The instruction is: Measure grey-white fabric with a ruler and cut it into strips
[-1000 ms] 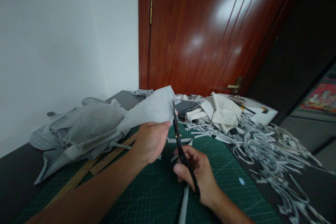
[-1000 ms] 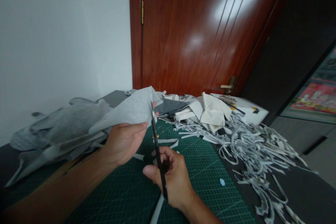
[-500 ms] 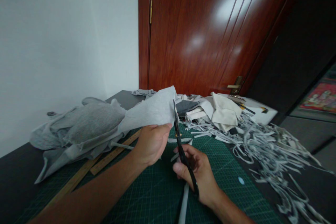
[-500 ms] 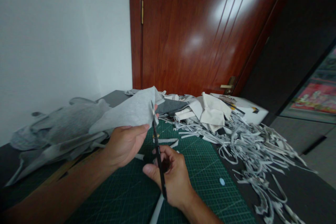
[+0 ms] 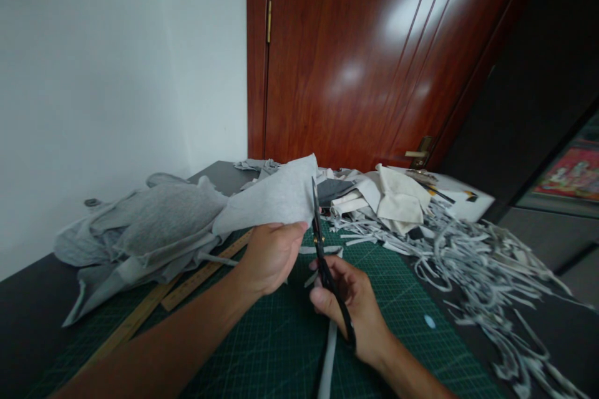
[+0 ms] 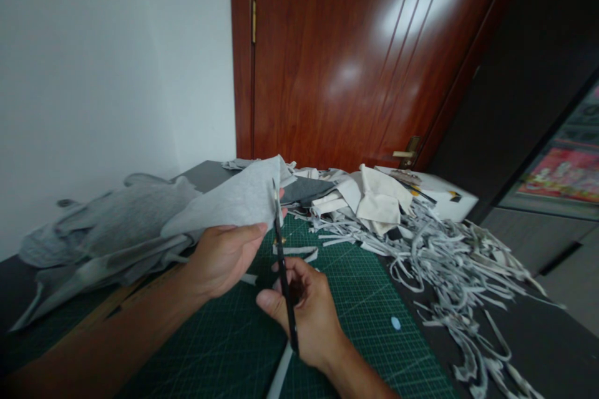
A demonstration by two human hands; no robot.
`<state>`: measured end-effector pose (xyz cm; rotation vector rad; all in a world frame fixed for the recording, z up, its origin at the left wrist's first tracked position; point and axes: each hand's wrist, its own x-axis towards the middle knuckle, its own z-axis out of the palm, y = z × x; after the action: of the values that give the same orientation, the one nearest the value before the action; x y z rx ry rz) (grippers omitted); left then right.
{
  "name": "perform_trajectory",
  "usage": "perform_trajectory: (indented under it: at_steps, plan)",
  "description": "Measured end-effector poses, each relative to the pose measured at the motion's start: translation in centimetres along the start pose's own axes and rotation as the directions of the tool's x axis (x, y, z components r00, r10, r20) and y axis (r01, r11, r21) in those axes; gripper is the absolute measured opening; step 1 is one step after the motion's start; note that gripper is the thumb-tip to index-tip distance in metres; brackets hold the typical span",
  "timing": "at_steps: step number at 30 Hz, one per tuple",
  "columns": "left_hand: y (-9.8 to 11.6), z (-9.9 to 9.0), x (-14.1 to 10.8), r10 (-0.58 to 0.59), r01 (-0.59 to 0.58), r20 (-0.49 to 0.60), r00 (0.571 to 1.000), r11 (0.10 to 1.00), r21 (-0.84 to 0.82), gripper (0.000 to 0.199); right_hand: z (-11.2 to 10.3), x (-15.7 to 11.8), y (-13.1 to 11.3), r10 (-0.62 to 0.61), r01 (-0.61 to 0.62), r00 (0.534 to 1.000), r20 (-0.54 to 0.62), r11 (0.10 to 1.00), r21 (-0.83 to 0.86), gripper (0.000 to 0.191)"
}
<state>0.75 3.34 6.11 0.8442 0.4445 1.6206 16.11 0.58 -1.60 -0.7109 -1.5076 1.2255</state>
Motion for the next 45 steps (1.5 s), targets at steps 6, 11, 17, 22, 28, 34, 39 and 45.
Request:
perform_trajectory:
  at_steps: [6, 11, 17, 22, 28, 34, 39, 45]
  plan:
    - [0.3, 0.4, -0.2, -0.05, 0.048, 0.02, 0.999, 0.995, 0.089, 0.037, 0.1, 0.0, -0.2, -0.019, 0.019, 1.0, -0.007, 1.0, 0.005, 0.046]
    - [0.1, 0.4, -0.3, -0.067, 0.062, 0.025, 0.997, 0.987, 0.149, 0.026, 0.3, 0.1, -0.6, -0.03, 0.03, 1.0, -0.001, 0.999, 0.017, 0.045]
    - [0.0, 0.6, -0.6, -0.067, 0.062, 0.026, 0.997, 0.986, 0.153, 0.024, 0.4, 0.1, -0.8, -0.025, 0.025, 1.0, 0.002, 0.999, 0.02, 0.042]
    - [0.4, 1.0, -0.6, -0.042, 0.035, 0.057, 0.997, 0.992, 0.125, 0.038, 0.4, 0.0, -1.0, -0.022, 0.022, 1.0, -0.017, 1.0, -0.006, 0.041]
    - [0.6, 1.4, -0.8, -0.01, 0.001, 0.091, 0.996, 0.996, 0.093, 0.064, 0.4, 0.0, -1.1, 0.002, -0.003, 1.0, -0.014, 0.998, -0.059, 0.044]
    - [0.7, 1.6, -0.8, -0.038, 0.03, 0.095, 0.995, 0.996, 0.09, 0.073, 0.4, -0.1, -1.0, 0.013, -0.014, 1.0, -0.017, 0.997, -0.072, 0.042]
    - [0.6, 1.6, -0.8, -0.031, 0.021, 0.097, 0.995, 0.994, 0.105, 0.073, 0.5, -0.1, -1.0, 0.023, -0.025, 0.999, -0.027, 0.997, -0.075, 0.04]
    - [0.5, 1.4, -0.9, -0.001, -0.013, 0.117, 0.993, 0.992, 0.123, 0.073, 0.6, -0.2, -0.9, 0.03, -0.033, 0.999, -0.043, 0.997, -0.072, 0.039]
